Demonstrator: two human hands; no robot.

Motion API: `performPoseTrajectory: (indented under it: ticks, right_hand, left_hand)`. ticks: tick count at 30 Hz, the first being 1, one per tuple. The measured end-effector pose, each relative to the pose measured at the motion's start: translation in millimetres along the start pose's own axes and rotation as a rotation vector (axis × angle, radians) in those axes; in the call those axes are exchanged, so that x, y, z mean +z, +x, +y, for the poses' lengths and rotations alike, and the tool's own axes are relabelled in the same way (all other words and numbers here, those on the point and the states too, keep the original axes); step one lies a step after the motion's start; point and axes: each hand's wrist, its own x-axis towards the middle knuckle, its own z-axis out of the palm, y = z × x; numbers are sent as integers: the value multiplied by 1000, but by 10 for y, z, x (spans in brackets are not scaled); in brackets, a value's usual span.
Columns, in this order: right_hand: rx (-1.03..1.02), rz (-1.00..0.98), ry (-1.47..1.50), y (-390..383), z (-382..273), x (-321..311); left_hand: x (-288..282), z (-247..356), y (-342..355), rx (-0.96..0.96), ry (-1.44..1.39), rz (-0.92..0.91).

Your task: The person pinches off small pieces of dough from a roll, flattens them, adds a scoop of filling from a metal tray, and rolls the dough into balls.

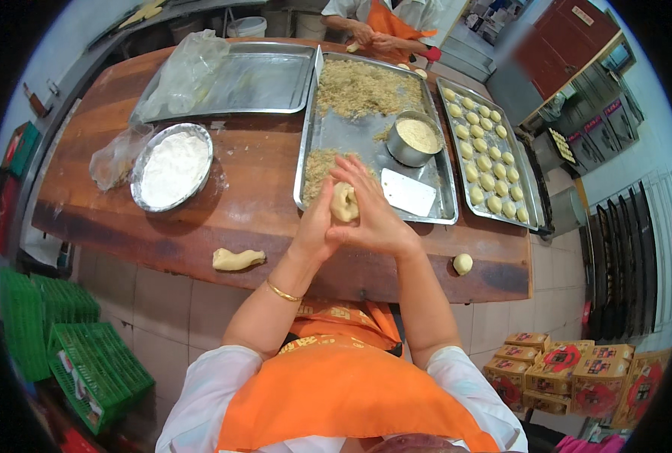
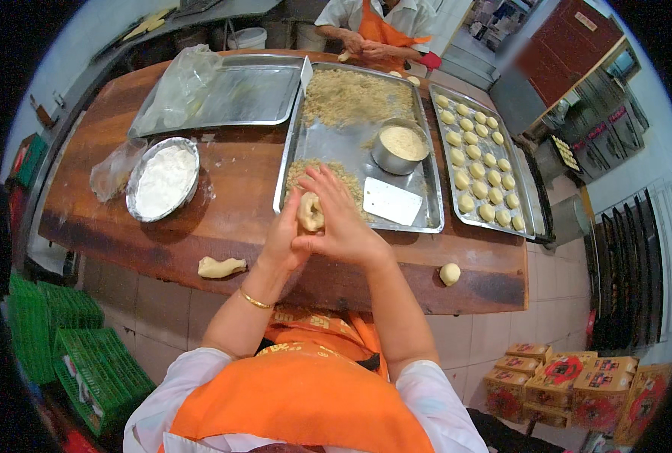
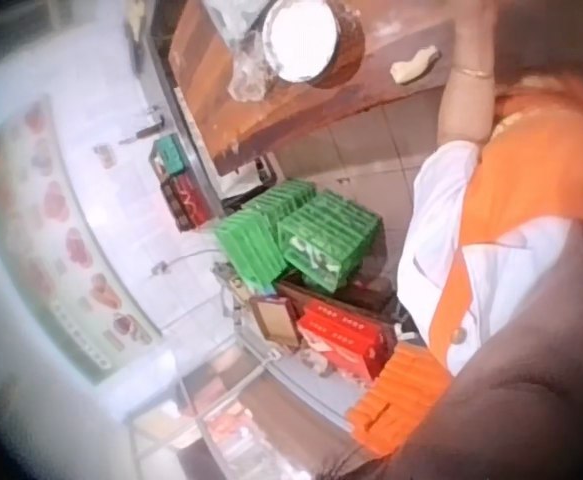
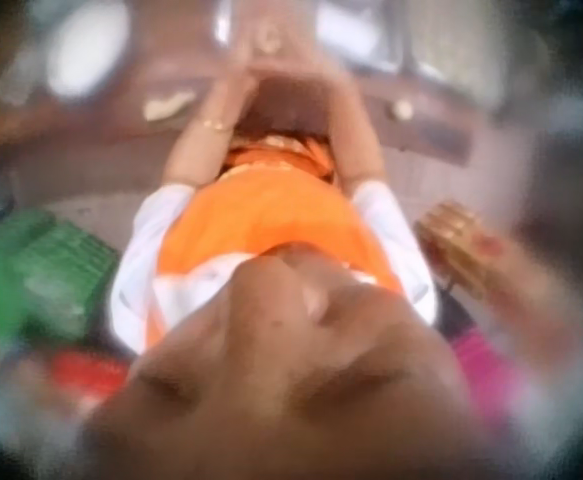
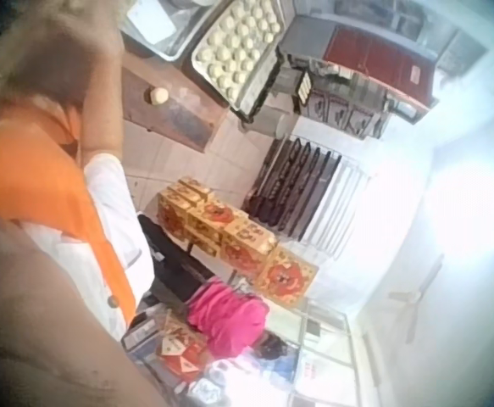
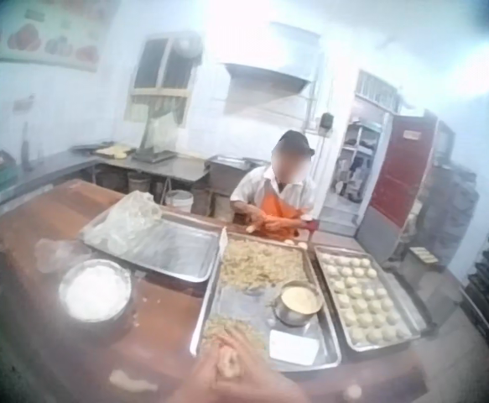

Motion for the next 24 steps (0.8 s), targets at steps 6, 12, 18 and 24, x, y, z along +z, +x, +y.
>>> performPoseTrajectory:
  ticks: [6, 12, 18, 24]
  right_hand:
    - [-49, 176, -24, -18, -6, 61]
    - [16, 435, 93, -61, 12, 373]
    - [56, 493, 200, -9, -144, 151]
    - [-13, 412, 34, -71, -78, 201]
  left_hand:
    - [40, -23, -68, -41, 164, -40]
    - [-242, -148, 42, 81, 410, -118]
    - [135, -78, -109, 4, 185, -45]
    - [-50, -292, -63, 211, 345, -17]
